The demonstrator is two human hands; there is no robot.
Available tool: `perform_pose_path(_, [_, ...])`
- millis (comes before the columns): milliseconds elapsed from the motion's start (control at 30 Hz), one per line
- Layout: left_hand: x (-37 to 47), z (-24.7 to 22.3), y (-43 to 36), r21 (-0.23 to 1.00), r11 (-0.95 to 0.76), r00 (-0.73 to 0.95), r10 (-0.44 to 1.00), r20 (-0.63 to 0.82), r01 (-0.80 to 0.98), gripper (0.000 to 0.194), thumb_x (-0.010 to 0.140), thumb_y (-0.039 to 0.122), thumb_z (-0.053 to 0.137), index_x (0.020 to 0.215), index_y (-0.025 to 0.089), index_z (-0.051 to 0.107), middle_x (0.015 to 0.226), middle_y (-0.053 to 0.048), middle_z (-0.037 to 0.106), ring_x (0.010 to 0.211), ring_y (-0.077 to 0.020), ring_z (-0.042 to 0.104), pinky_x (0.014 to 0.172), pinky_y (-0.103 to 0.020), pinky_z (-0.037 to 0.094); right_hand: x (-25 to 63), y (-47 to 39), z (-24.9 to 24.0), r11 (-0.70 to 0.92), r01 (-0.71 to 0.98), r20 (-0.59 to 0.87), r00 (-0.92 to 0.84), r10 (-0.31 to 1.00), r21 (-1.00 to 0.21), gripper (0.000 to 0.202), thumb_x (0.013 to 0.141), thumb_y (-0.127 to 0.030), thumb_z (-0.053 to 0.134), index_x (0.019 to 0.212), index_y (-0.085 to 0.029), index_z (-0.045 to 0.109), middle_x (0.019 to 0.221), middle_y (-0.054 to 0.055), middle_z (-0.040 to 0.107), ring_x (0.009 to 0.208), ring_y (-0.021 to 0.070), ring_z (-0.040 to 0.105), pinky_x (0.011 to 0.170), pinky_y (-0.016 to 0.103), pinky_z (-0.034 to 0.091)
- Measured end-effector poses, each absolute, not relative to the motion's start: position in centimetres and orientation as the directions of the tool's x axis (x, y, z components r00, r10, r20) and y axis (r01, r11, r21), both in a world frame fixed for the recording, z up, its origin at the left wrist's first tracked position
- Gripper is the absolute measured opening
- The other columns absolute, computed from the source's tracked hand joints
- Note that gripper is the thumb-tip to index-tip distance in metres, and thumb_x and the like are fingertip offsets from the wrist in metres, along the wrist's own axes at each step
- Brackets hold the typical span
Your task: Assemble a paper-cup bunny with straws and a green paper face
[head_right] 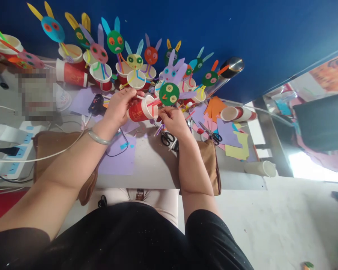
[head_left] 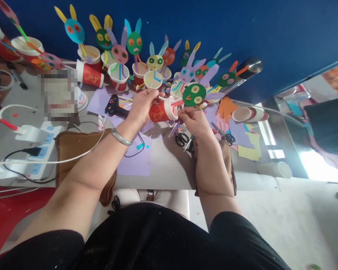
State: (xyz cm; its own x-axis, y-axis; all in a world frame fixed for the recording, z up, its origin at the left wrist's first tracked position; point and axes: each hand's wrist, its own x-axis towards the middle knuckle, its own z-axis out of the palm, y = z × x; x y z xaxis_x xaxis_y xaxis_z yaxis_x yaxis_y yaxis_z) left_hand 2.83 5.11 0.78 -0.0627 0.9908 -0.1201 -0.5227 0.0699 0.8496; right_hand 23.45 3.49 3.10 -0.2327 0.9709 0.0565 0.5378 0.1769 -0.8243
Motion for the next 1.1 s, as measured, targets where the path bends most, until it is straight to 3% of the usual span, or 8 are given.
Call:
perform_pose_path(233, [4.2, -0.2, 5.5, 0.857, 0.092, -0.140, 0.972, -0.187, -0.507, 0.020, 0.098, 0.017, 0.070, 0.079, 0.019, 0.062, 0.072, 0.001, 0.070, 0.071, -0.0108, 0.067, 0.078, -0.024, 0.055, 23.6, 3.7, 2.4, 0.071, 0.438, 0.039, -0.082, 0.996, -0.896, 0.034, 0.092, -0.039, 0.074, 0.065, -0.021, 0.064, 0.058, -0.002, 0.062, 0.055, 0.0106, 0.055, 0.058, 0.025, 0.044])
perform_pose_path(400, [4.6, -0.1, 5.2, 0.833, 0.052, -0.134, 0.980, -0.149, -0.551, 0.026, 0.100, 0.030, 0.067, 0.077, 0.020, 0.063, 0.078, -0.003, 0.072, 0.087, -0.0172, 0.074, 0.085, -0.030, 0.059, 23.4, 4.1, 2.5, 0.039, 0.401, 0.033, -0.021, 0.999, -0.915, 0.031, 0.089, -0.035, 0.074, 0.065, -0.021, 0.064, 0.054, -0.004, 0.058, 0.051, 0.0094, 0.053, 0.057, 0.025, 0.044])
perform_pose_path(667, [4.5, 0.1, 4.3, 0.815, 0.118, -0.021, 0.987, -0.158, -0.568, 0.023, 0.078, 0.020, 0.090, 0.074, 0.018, 0.067, 0.074, 0.001, 0.071, 0.072, -0.0114, 0.066, 0.080, -0.027, 0.056, 23.8, 4.6, 2.1, 0.041, 0.440, 0.044, -0.004, 0.999, -0.897, 0.029, 0.087, -0.027, 0.068, 0.059, -0.023, 0.060, 0.050, -0.004, 0.054, 0.050, 0.0107, 0.048, 0.055, 0.027, 0.041])
perform_pose_path(933, [3.9, 0.0, 4.9, 0.815, 0.070, -0.077, 0.987, -0.139, -0.575, 0.023, 0.085, 0.033, 0.088, 0.084, 0.020, 0.070, 0.085, -0.003, 0.075, 0.103, -0.0209, 0.076, 0.092, -0.032, 0.058, 24.1, 3.9, 1.8, 0.129, 0.385, 0.109, -0.072, 0.991, -0.914, 0.047, 0.098, -0.063, 0.063, 0.071, -0.024, 0.065, 0.061, 0.000, 0.063, 0.058, 0.0146, 0.058, 0.060, 0.030, 0.050])
perform_pose_path(1100, [3.5, 0.6, 5.0, 0.800, 0.016, -0.097, 0.991, -0.092, -0.599, 0.023, 0.094, 0.038, 0.081, 0.089, 0.019, 0.068, 0.093, -0.003, 0.077, 0.117, -0.0231, 0.075, 0.097, -0.034, 0.059, 23.5, 1.8, 1.4, 0.187, 0.685, -0.096, -0.353, 0.931, -0.704, 0.013, 0.086, -0.027, 0.073, 0.076, -0.020, 0.077, 0.067, 0.000, 0.071, 0.064, 0.0150, 0.060, 0.068, 0.030, 0.047])
